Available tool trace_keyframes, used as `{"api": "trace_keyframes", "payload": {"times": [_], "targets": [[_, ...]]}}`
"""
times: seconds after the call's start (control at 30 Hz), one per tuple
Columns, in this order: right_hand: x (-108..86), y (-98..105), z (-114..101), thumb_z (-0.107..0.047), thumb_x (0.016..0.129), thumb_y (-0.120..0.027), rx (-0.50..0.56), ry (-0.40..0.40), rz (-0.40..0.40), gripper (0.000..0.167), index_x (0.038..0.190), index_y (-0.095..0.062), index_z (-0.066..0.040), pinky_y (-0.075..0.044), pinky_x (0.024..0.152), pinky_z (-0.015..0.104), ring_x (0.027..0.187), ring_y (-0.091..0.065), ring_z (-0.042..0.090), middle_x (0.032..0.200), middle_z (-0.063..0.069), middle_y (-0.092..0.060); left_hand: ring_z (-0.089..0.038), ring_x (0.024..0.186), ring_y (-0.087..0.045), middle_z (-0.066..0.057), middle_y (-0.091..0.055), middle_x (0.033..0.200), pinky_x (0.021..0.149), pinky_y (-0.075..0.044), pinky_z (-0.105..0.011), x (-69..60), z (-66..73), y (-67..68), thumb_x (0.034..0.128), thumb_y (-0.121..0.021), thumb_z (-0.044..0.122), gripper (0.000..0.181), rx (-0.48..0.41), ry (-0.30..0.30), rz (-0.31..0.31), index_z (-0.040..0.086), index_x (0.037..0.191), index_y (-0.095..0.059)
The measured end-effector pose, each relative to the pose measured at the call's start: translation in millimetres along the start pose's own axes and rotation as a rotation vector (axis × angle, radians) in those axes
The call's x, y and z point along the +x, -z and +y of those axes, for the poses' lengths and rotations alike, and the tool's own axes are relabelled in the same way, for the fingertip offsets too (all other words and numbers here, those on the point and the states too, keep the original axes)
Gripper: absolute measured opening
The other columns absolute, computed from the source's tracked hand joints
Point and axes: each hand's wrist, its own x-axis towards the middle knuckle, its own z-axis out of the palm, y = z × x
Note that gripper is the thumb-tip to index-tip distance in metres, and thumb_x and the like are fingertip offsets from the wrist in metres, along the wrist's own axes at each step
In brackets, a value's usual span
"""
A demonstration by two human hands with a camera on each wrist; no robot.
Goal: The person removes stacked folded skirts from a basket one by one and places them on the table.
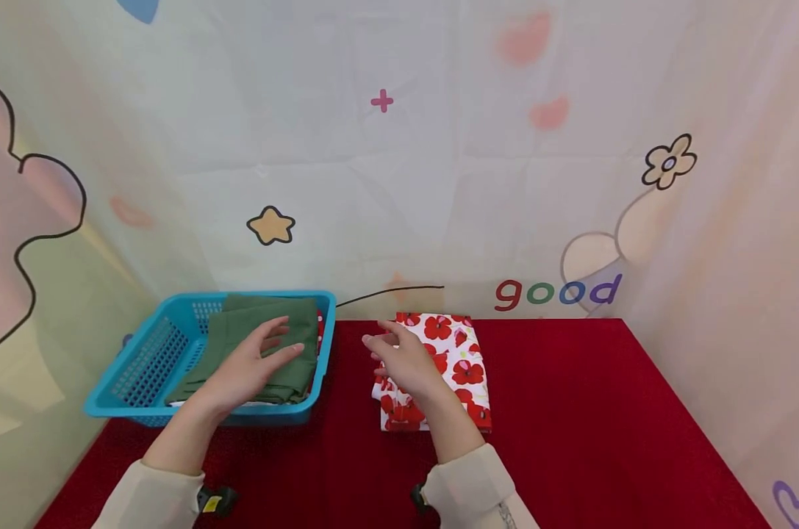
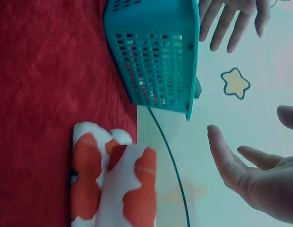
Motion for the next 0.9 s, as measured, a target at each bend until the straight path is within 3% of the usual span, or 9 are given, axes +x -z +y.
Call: {"api": "trace_keyframes", "payload": {"times": [0.13,0.33,0.9], "targets": [[-0.4,-8,-10,-0.035,0.103,-0.062,0.035,-0.010,-0.034,0.061,0.157,-0.043,-0.013,-0.058,0.100,0.048,0.125,-0.065,0.031,0.147,0.015,-0.057,-0.042,0.157,-0.022,-0.014,-0.024,0.170,0.118,-0.036,-0.067,-2.3,-3.7,14.5,0.1019,-0.057,0.056,0.086,0.056,0.027,0.002,0.015,0.166,-0.016],[1.6,-22,-17,-0.037,0.103,-0.062,0.006,-0.008,-0.086,0.064,0.158,-0.040,-0.012,-0.059,0.100,0.044,0.126,-0.063,0.030,0.146,0.013,-0.058,-0.046,0.156,-0.021,-0.018,-0.021,0.170,0.116,-0.037,-0.067,-8.3,-10.1,31.0,0.1022,-0.057,0.056,0.088,0.105,0.050,-0.005,0.013,0.167,-0.014],[7.1,-50,-39,-0.036,0.104,-0.062,-0.005,0.001,-0.149,0.063,0.159,-0.040,-0.014,-0.058,0.101,0.045,0.133,-0.059,0.037,0.143,0.012,-0.060,-0.049,0.155,-0.019,-0.022,-0.019,0.170,0.116,-0.034,-0.070,-10.8,-21.4,63.9,0.1012,-0.055,0.061,0.094,0.183,0.085,-0.021,0.011,0.167,-0.011]]}}
